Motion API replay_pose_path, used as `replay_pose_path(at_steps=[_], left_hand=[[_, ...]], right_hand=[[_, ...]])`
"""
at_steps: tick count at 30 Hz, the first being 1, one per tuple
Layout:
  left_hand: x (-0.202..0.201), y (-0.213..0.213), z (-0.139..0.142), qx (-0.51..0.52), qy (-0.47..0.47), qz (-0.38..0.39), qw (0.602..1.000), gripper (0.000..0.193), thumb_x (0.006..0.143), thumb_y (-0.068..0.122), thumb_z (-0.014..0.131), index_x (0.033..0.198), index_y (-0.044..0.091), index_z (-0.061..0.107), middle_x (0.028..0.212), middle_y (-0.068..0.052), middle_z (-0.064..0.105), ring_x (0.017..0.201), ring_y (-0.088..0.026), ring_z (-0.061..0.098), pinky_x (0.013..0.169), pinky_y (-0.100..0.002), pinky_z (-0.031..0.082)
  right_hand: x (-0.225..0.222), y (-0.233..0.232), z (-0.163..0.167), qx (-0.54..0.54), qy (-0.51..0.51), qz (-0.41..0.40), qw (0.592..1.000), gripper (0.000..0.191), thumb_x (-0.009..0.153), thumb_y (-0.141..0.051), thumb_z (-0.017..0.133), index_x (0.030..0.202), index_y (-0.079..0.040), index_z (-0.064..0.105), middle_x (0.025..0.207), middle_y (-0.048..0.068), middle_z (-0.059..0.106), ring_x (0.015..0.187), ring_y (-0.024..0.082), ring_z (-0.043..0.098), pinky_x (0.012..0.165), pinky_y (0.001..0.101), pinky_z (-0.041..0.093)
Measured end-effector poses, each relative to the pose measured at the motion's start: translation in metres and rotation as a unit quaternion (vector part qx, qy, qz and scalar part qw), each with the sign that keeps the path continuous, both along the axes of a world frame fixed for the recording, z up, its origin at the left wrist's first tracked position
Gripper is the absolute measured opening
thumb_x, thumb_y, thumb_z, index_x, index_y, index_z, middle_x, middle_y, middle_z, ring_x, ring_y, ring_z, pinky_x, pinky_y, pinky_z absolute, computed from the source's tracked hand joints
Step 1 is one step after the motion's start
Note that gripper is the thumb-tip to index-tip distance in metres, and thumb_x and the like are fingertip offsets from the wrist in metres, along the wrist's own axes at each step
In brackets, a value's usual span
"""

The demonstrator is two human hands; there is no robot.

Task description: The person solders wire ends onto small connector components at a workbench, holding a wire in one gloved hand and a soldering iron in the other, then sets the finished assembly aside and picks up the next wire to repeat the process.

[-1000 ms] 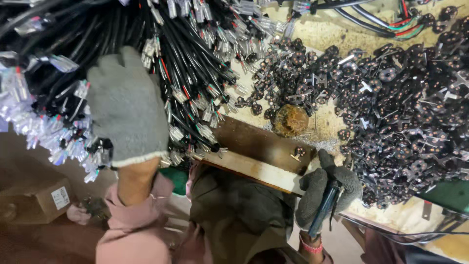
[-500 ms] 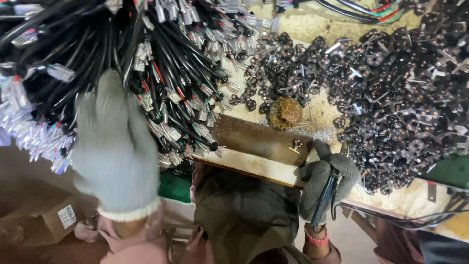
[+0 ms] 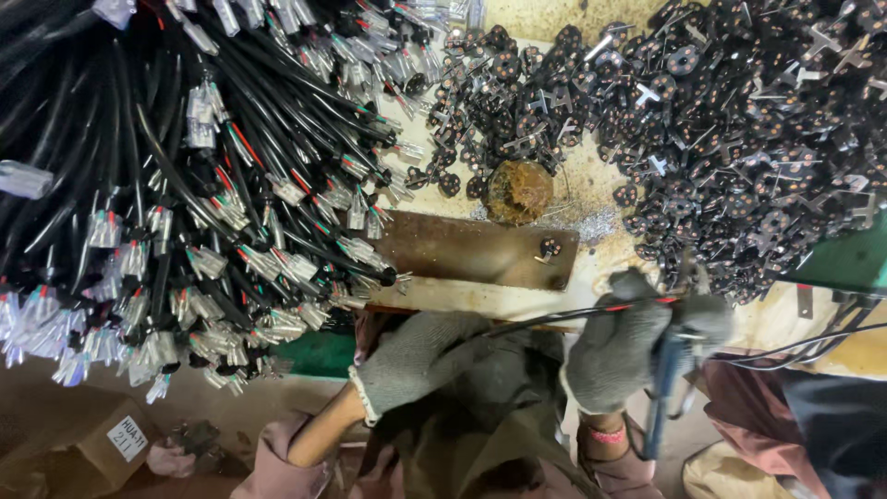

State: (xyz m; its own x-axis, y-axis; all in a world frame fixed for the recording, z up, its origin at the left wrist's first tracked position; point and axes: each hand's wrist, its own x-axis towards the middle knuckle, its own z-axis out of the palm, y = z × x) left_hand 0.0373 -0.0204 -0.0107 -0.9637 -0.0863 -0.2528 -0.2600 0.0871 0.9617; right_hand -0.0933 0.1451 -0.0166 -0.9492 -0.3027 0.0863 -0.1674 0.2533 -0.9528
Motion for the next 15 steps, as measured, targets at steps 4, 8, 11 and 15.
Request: replay_pose_path(at_steps=[4, 8, 11, 15], left_hand=[[-0.015, 0.008, -0.008, 0.066, 0.047, 0.101, 0.992, 0.028, 0.099, 0.017, 0.06, 0.121, -0.002, 0.063, 0.111, -0.019, 0.07, 0.099, -0.035, 0.071, 0.086, -0.043, 0.054], [-0.031, 0.004, -0.002, 0.058, -0.072, 0.117, 0.989, 0.019, 0.101, 0.02, 0.061, 0.106, 0.002, 0.066, 0.092, -0.019, 0.069, 0.084, -0.037, 0.071, 0.071, -0.043, 0.053], [-0.034, -0.005, -0.005, 0.007, -0.047, 0.133, 0.99, 0.017, 0.103, 0.019, 0.062, 0.103, 0.003, 0.066, 0.093, -0.019, 0.068, 0.087, -0.04, 0.069, 0.07, -0.045, 0.051], [-0.032, -0.001, -0.008, -0.004, -0.04, 0.113, 0.993, 0.016, 0.101, 0.019, 0.062, 0.105, 0.004, 0.066, 0.093, -0.019, 0.069, 0.088, -0.041, 0.068, 0.07, -0.046, 0.05]], right_hand=[[0.001, 0.008, -0.005, 0.184, 0.004, 0.229, 0.956, 0.02, 0.095, -0.016, 0.067, 0.106, -0.004, 0.055, 0.097, 0.01, 0.063, 0.072, 0.012, 0.058, 0.066, 0.0309, 0.049], [-0.01, 0.015, -0.012, 0.179, -0.073, 0.158, 0.968, 0.021, 0.092, -0.017, 0.069, 0.104, -0.004, 0.058, 0.094, 0.007, 0.063, 0.072, 0.012, 0.058, 0.066, 0.0312, 0.049], [-0.012, 0.012, -0.017, 0.207, -0.091, 0.167, 0.96, 0.022, 0.09, -0.017, 0.071, 0.103, -0.004, 0.06, 0.092, 0.006, 0.062, 0.073, 0.012, 0.058, 0.066, 0.0314, 0.049], [-0.007, 0.002, -0.01, 0.182, -0.154, 0.026, 0.971, 0.023, 0.087, -0.018, 0.073, 0.102, -0.005, 0.062, 0.089, 0.003, 0.062, 0.073, 0.011, 0.058, 0.065, 0.0317, 0.049]])
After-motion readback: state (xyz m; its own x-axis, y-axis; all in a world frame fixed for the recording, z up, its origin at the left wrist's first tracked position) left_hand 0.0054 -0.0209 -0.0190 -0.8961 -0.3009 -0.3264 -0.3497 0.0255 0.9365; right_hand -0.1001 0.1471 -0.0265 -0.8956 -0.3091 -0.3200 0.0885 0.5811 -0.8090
